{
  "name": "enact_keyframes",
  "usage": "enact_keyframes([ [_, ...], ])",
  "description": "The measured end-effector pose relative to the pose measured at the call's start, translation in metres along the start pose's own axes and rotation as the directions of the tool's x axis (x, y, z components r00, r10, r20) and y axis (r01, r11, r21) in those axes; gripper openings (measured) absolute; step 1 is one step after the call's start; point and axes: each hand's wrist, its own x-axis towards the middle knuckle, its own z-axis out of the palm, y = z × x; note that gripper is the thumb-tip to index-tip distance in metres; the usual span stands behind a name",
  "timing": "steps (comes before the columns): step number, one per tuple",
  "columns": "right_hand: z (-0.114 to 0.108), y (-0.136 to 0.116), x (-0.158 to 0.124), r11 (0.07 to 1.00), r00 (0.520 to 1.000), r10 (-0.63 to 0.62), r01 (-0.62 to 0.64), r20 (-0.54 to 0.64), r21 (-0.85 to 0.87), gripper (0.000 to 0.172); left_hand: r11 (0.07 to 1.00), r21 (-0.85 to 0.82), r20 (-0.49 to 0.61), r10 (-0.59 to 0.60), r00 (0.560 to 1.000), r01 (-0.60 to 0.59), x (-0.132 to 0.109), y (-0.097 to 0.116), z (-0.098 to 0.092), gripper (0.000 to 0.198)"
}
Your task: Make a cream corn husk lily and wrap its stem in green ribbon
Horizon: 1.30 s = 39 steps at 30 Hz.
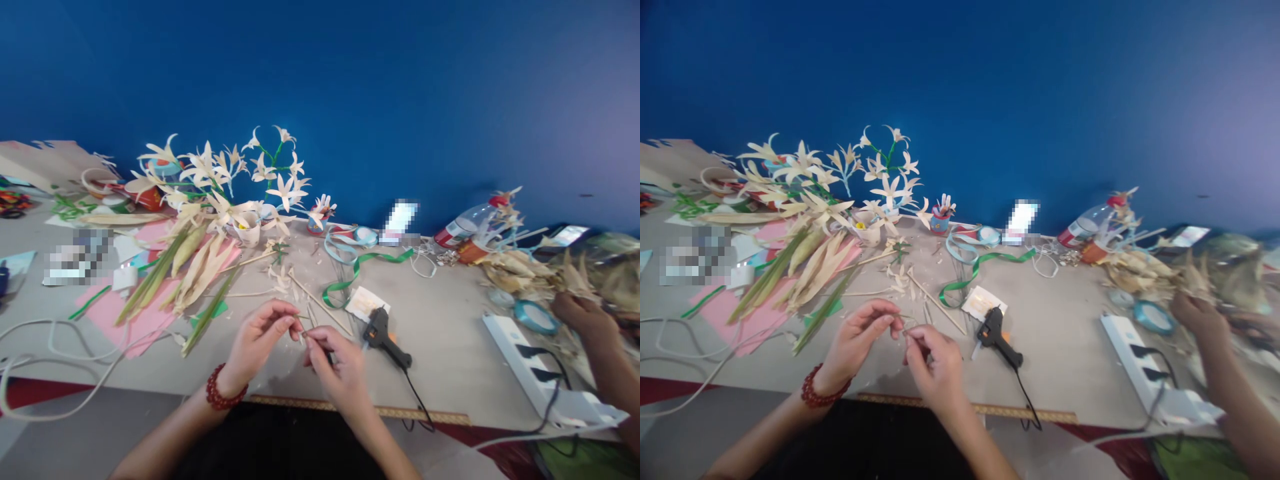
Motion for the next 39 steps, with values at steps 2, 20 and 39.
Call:
enact_keyframes([
  [2,-0.0014,0.0012,-0.0005,0.999,1.000,-0.012,0.012,-0.008,-0.031,0.014,1.000,0.014,0.015,-0.015,1.000,0.015,-0.0007,0.0011,-0.0012,0.013],
  [20,-0.0041,0.0043,-0.0010,0.981,0.997,-0.082,0.082,0.007,-0.175,0.015,0.991,0.133,0.004,-0.008,1.000,0.008,-0.0037,0.0004,-0.0031,0.011],
  [39,-0.0017,-0.0021,-0.0026,0.977,0.990,-0.140,0.136,-0.014,-0.165,0.013,0.985,-0.078,0.008,-0.154,0.988,0.154,-0.0027,-0.0003,-0.0003,0.011],
])
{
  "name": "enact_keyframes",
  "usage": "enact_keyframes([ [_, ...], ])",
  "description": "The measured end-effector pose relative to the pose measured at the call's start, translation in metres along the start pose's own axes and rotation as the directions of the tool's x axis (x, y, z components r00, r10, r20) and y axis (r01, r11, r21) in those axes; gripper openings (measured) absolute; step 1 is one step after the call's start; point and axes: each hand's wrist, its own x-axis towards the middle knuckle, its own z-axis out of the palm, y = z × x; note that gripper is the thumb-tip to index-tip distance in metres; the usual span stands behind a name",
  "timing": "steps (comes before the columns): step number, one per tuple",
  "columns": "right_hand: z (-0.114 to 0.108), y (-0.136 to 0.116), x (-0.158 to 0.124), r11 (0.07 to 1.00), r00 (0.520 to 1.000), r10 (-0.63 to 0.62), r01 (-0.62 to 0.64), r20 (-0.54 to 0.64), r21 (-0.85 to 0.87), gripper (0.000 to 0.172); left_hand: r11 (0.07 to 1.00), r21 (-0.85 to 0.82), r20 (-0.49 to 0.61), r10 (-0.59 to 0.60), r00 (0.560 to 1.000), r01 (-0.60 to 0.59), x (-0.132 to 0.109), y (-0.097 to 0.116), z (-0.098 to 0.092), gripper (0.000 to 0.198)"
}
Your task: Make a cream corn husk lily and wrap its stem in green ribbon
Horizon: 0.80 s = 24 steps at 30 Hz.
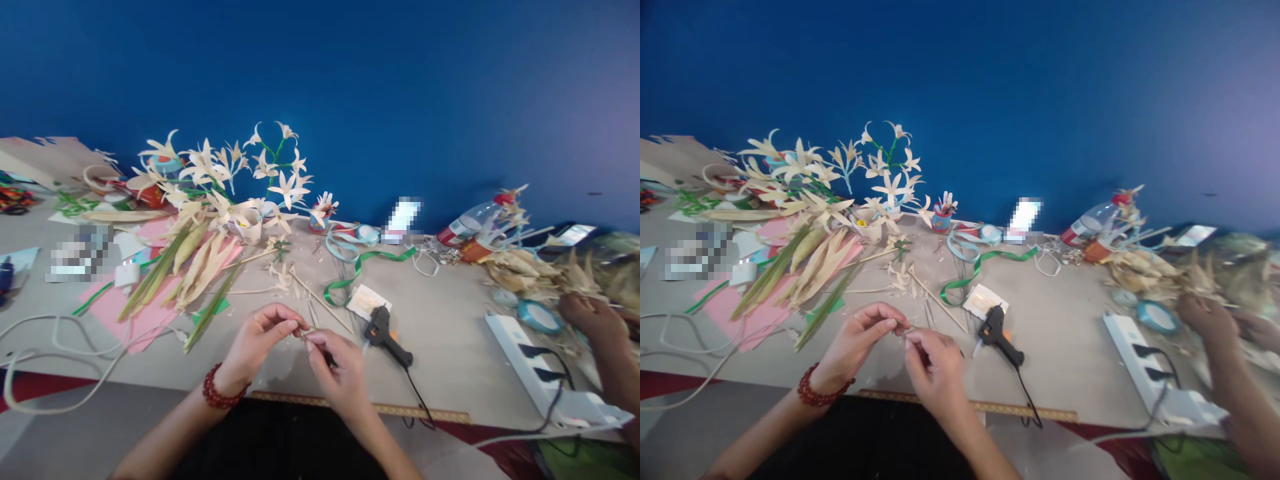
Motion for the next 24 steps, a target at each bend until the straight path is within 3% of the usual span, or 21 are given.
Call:
enact_keyframes([
  [14,0.009,0.003,-0.003,0.998,0.999,0.044,-0.044,-0.011,0.034,0.016,0.978,-0.207,-0.088,-0.051,0.995,0.032,-0.002,-0.008,0.011,0.009],
  [24,0.016,0.005,0.000,0.990,0.995,0.088,-0.083,-0.043,0.113,0.018,0.967,-0.255,-0.158,-0.066,0.985,0.024,-0.003,-0.013,0.018,0.009],
])
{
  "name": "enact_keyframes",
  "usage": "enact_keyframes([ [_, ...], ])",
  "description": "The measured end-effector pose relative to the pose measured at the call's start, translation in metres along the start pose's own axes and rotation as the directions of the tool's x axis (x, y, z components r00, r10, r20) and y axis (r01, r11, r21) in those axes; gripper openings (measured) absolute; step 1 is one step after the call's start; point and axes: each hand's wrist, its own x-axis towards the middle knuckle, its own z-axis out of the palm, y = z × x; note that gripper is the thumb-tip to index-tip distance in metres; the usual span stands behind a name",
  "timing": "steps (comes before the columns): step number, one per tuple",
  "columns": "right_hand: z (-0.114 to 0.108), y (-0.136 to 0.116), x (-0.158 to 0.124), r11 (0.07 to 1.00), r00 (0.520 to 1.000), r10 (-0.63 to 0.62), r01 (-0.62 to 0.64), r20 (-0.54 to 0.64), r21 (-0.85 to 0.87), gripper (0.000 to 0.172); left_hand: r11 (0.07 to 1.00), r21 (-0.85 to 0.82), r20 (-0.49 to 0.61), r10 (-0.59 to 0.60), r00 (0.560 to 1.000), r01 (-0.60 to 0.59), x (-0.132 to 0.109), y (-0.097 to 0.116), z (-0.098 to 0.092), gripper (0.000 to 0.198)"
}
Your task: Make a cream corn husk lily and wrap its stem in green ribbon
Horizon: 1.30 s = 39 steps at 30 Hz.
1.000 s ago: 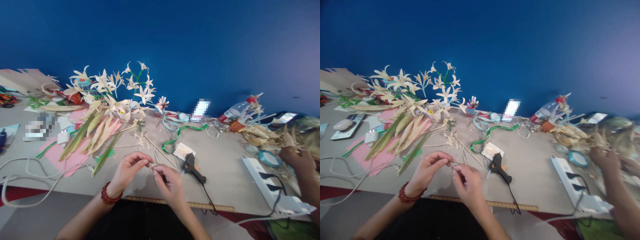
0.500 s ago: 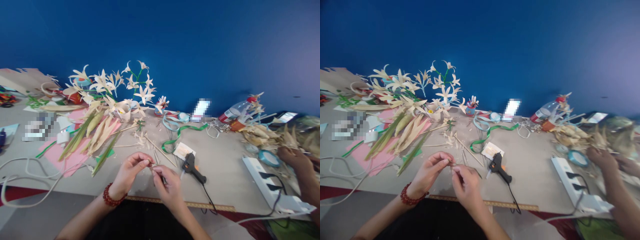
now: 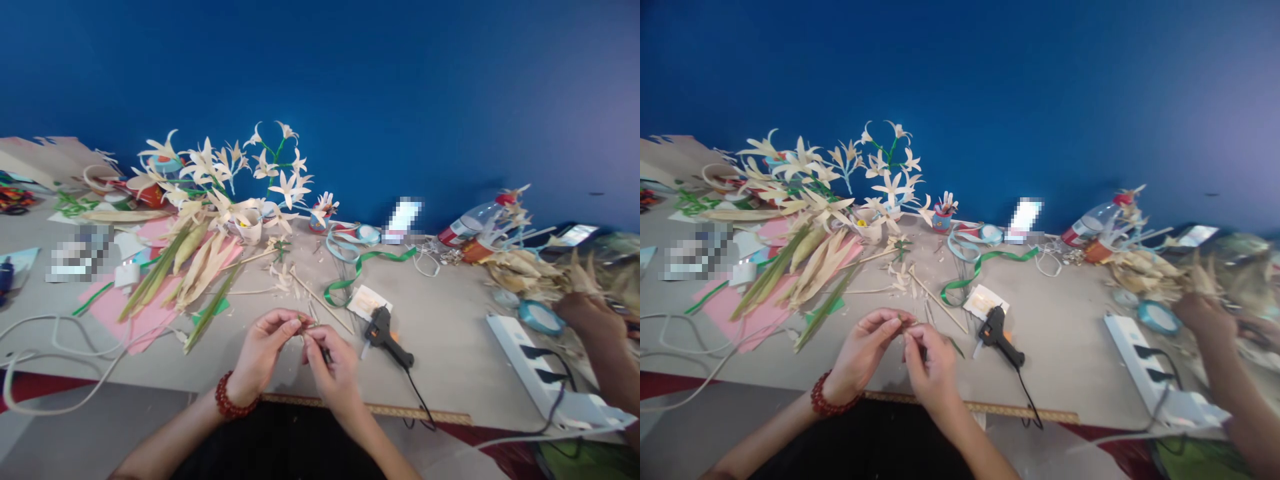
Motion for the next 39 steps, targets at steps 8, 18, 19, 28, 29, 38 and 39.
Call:
enact_keyframes([
  [8,0.003,0.006,0.000,0.997,1.000,0.026,-0.027,0.010,0.066,0.019,1.000,0.000,-0.026,-0.007,1.000,0.007,0.001,-0.005,0.000,0.009],
  [18,0.002,0.003,0.001,0.978,0.994,0.106,-0.112,0.039,0.176,0.023,0.998,0.000,0.045,0.059,0.997,-0.059,0.001,-0.004,-0.002,0.008],
  [19,0.002,0.002,0.001,0.971,0.992,0.119,-0.126,0.049,0.202,0.023,0.998,-0.027,0.060,0.057,0.997,-0.055,0.002,-0.004,-0.002,0.006],
  [28,0.001,0.004,-0.001,0.978,0.991,0.101,-0.115,0.088,0.175,0.020,0.954,-0.248,0.191,-0.122,0.974,0.168,0.003,-0.002,0.002,0.011],
  [29,0.001,0.002,-0.001,0.984,0.994,0.077,-0.089,0.080,0.153,0.019,0.949,-0.259,0.202,-0.126,0.971,0.177,0.003,-0.003,0.002,0.012],
  [38,0.004,0.003,0.001,0.991,0.993,-0.119,0.118,-0.012,-0.067,0.017,0.972,-0.233,0.104,0.003,0.995,0.021,-0.002,-0.008,0.008,0.010],
  [39,0.005,0.004,0.000,0.988,0.991,-0.134,0.133,-0.016,-0.082,0.016,0.970,-0.240,0.098,0.001,0.995,0.023,-0.003,-0.008,0.008,0.010],
])
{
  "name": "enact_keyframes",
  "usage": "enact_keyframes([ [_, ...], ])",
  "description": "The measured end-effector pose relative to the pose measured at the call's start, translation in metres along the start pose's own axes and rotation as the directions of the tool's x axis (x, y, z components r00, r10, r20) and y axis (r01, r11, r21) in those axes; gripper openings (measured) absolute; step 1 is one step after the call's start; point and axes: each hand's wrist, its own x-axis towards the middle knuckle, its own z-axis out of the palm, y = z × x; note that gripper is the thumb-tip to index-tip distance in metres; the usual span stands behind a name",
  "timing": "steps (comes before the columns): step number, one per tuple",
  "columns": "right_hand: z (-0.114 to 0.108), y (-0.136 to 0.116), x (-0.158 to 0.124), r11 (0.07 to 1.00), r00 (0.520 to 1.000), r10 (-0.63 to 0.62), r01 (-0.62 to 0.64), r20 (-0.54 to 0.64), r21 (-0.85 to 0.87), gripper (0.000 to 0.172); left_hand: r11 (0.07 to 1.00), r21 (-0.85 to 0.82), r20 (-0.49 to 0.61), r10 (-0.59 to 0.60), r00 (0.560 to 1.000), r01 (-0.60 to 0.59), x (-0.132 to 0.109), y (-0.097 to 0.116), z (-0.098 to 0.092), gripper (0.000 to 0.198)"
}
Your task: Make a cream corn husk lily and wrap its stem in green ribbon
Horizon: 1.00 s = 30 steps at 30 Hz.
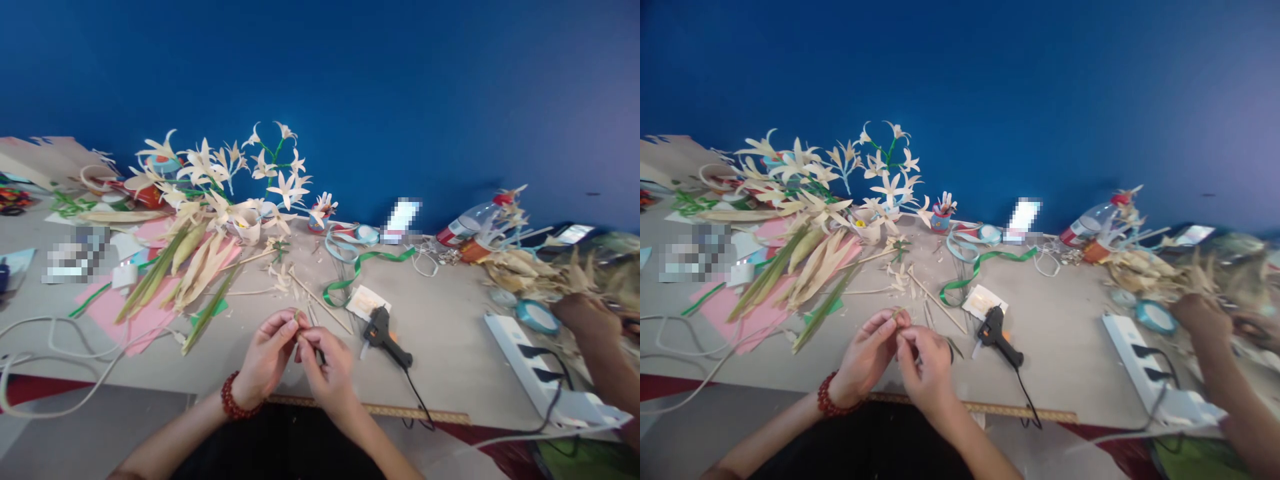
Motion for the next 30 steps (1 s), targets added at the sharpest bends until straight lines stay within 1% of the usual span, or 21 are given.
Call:
enact_keyframes([
  [3,0.002,0.005,-0.002,0.995,0.996,-0.090,0.088,-0.027,-0.056,0.010,1.000,-0.028,-0.037,0.003,0.999,-0.004,-0.001,0.000,0.000,0.007],
  [5,0.004,0.007,-0.002,0.984,0.988,-0.151,0.147,-0.035,-0.101,0.010,0.999,-0.038,-0.048,0.004,0.999,-0.006,-0.001,0.001,0.001,0.007],
  [10,0.008,0.009,-0.002,0.955,0.968,-0.246,0.234,-0.047,-0.181,0.012,0.999,-0.041,0.032,-0.014,0.999,0.016,0.001,0.005,0.001,0.010],
  [13,0.008,0.009,-0.002,0.955,0.966,-0.254,0.241,-0.054,-0.173,0.012,0.998,-0.048,0.056,-0.032,0.998,0.035,0.001,0.006,0.001,0.011],
  [16,0.003,0.006,0.001,0.965,0.973,-0.228,0.220,-0.042,-0.141,0.006,0.997,-0.042,0.055,-0.057,0.997,0.060,0.000,0.006,0.000,0.009],
  [18,-0.001,0.003,0.004,0.976,0.978,-0.193,0.183,-0.080,-0.121,0.006,0.998,-0.024,0.039,-0.050,0.998,0.051,0.000,0.005,-0.001,0.008],
  [21,-0.005,-0.002,0.010,0.988,0.971,-0.150,0.138,-0.185,-0.075,0.007,1.000,0.016,0.011,-0.010,1.000,0.010,0.001,0.002,-0.003,0.009],
  [23,-0.005,-0.003,0.013,0.990,0.969,-0.143,0.140,-0.203,-0.029,0.012,0.999,0.035,0.006,-0.002,1.000,0.002,0.002,0.001,-0.004,0.010],
  [26,-0.004,-0.004,0.015,0.989,0.971,-0.142,0.148,-0.192,0.017,0.015,0.999,0.053,-0.009,0.008,1.000,-0.008,0.002,-0.001,-0.006,0.010],
  [28,-0.003,-0.003,0.015,0.986,0.967,-0.166,0.168,-0.194,-0.007,0.017,0.998,0.063,-0.020,0.020,1.000,-0.019,0.002,-0.002,-0.006,0.010],
  [30,-0.003,-0.002,0.014,0.969,0.952,-0.245,0.234,-0.185,-0.080,0.020,0.996,0.078,-0.021,0.033,0.999,-0.031,0.001,-0.001,-0.006,0.010],
])
